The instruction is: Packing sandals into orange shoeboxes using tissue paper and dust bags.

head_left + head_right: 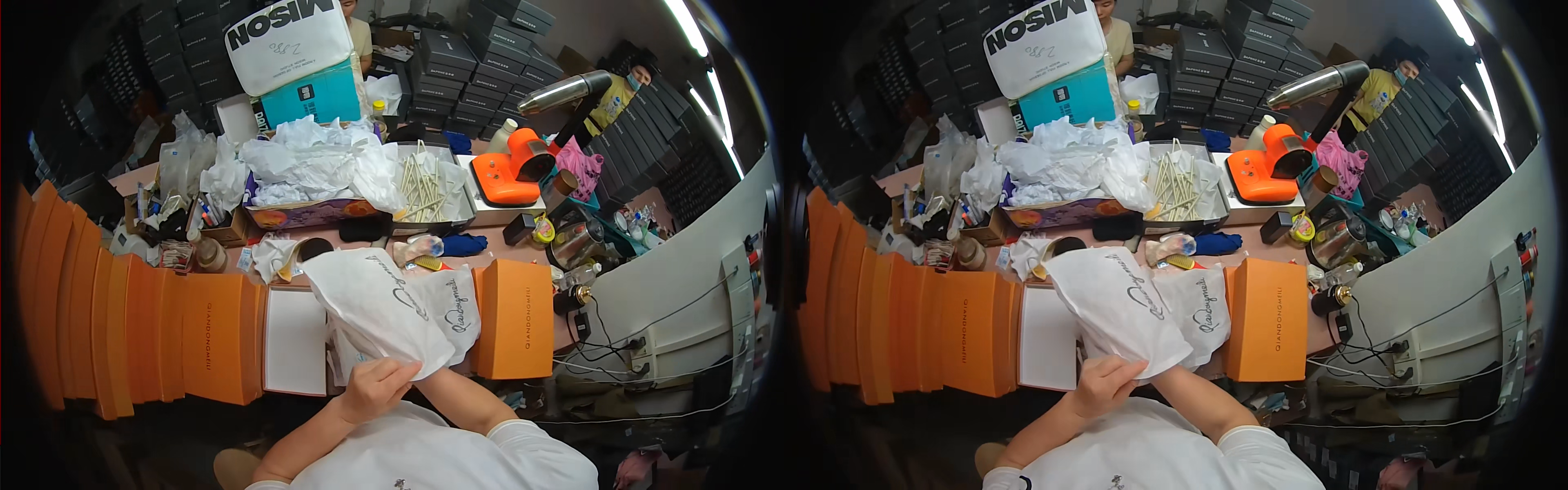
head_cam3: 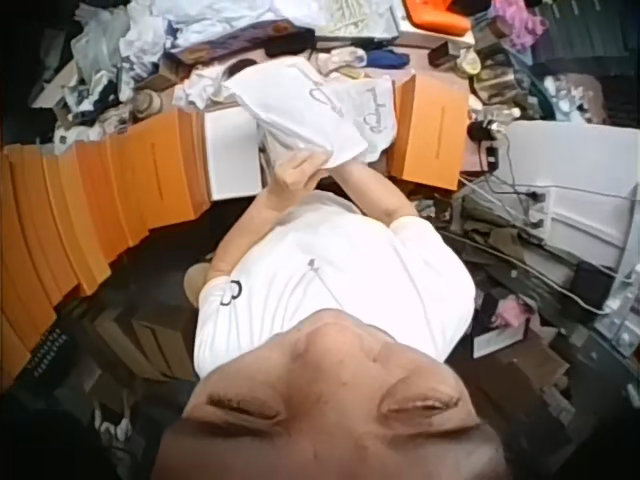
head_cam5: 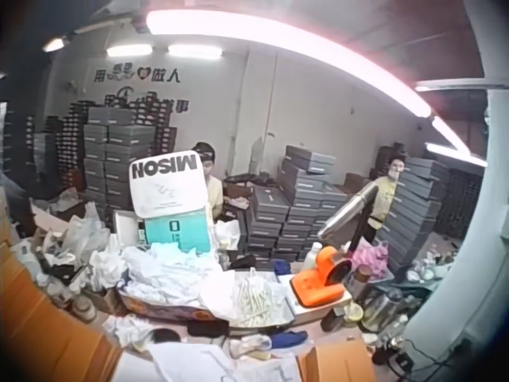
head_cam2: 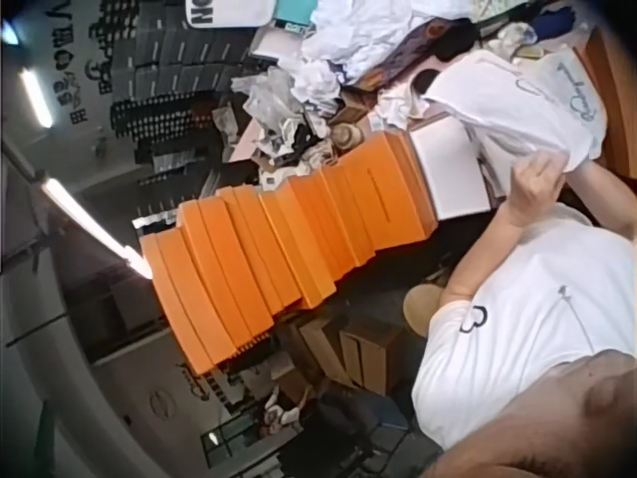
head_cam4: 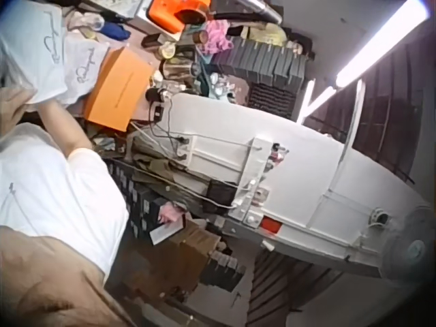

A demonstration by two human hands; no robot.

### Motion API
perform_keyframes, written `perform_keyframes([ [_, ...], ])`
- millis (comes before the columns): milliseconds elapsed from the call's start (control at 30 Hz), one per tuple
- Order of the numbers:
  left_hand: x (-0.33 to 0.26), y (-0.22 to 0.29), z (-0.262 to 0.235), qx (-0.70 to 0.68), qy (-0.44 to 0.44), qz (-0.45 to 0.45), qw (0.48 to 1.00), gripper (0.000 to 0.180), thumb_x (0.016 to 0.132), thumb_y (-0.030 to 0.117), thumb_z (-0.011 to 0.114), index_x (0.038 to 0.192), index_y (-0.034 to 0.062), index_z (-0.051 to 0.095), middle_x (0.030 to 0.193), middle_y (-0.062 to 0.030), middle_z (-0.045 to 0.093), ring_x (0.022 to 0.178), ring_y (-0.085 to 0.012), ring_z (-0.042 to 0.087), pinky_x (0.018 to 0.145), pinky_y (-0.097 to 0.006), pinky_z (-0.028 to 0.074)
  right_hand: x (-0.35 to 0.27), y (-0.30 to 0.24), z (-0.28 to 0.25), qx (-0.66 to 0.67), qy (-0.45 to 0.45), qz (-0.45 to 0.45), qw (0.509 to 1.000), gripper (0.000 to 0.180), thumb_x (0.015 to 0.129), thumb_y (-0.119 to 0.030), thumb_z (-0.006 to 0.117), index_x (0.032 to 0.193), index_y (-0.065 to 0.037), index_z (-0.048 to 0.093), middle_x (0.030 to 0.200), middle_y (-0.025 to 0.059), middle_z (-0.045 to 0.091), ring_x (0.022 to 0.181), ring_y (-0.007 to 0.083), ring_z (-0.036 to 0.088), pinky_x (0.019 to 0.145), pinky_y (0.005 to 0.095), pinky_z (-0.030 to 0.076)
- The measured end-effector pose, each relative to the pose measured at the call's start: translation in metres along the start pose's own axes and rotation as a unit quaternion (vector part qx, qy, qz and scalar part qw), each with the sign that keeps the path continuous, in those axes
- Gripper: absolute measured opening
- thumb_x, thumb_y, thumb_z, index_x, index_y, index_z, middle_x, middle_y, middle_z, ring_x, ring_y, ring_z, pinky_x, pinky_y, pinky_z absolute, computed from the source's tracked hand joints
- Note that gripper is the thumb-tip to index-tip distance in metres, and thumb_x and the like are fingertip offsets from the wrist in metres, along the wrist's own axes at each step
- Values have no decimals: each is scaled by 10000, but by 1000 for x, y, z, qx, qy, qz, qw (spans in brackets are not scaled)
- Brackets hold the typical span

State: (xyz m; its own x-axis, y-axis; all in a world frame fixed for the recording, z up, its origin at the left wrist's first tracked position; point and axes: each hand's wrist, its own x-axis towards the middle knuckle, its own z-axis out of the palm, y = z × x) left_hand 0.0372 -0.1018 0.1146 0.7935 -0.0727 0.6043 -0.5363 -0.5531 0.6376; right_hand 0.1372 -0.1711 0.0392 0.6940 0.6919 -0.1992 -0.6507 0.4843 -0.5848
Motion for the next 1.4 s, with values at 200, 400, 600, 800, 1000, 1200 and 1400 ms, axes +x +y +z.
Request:
perform_keyframes([
  [200, -48, 1, 40, -74, -157, -65, 983, 303, 776, 80, 691, 1068, 40, 618, 810, -115, 593, 713, -298, 601, 632, -340, 500, -10, -1, 6, -120, 13, -39, 992, 371, 926, -213, 528, 1225, 7, 515, 1206, 163, 570, 1070, 232, 569, 909, 325, 471],
  [400, -67, -14, -22, -319, 309, -372, 815, 660, 834, 408, 700, 1342, 71, 446, 1260, -71, 544, 1187, -253, 506, 1004, -382, 407, -21, 35, 23, -430, -67, -156, 887, 396, 926, -217, 526, 1254, 4, 497, 1240, 181, 546, 1124, 250, 539, 944, 336, 442],
  [600, -97, -59, -50, -537, 429, -463, 560, 608, 857, 352, 657, 1336, 55, 428, 1286, -108, 528, 1201, -261, 504, 1002, -426, 442, -25, 81, 37, -583, -187, -224, 758, 423, 926, -220, 524, 1284, 1, 480, 1274, 199, 521, 1178, 267, 509, 980, 346, 413],
  [800, -83, -73, -49, -374, 443, -458, 674, 446, 859, 155, 623, 1250, -10, 486, 1163, -115, 575, 1032, -219, 601, 906, -386, 512, -66, 49, -2, 70, -101, 264, 957, 782, 935, -612, 386, 1512, -317, -51, 1539, 119, 196, 1308, 307, 382, 1060, 464, 298],
  [1000, -89, -35, 18, -359, 62, -462, 809, 499, 867, 110, 680, 1299, -22, 469, 1284, -101, 480, 1116, -148, 510, 945, -292, 439, -39, -10, -13, -111, 162, -134, 971, 413, 966, -275, 530, 1279, -16, 455, 1183, 104, 586, 1053, 211, 595, 909, 346, 489],
  [1200, -191, -83, 17, -399, 202, -773, 451, 428, 918, 386, 613, 1146, 29, 546, 1013, -78, 566, 1000, -197, 541, 868, -375, 474, 2, 5, -95, -504, 86, -43, 859, 461, 932, -260, 573, 1292, 2, 455, 1016, 155, 646, 927, 265, 638, 813, 399, 499],
  [1400, -198, -111, 52, -343, 254, -771, 473, 251, 921, 305, 613, 975, 61, 592, 870, 8, 572, 874, -181, 552, 729, -381, 457, 9, 106, -126, -854, -11, 27, 520, 737, 848, -198, 612, 1466, -46, 241, 857, 266, 588, 799, 420, 585, 747, 495, 462],
])
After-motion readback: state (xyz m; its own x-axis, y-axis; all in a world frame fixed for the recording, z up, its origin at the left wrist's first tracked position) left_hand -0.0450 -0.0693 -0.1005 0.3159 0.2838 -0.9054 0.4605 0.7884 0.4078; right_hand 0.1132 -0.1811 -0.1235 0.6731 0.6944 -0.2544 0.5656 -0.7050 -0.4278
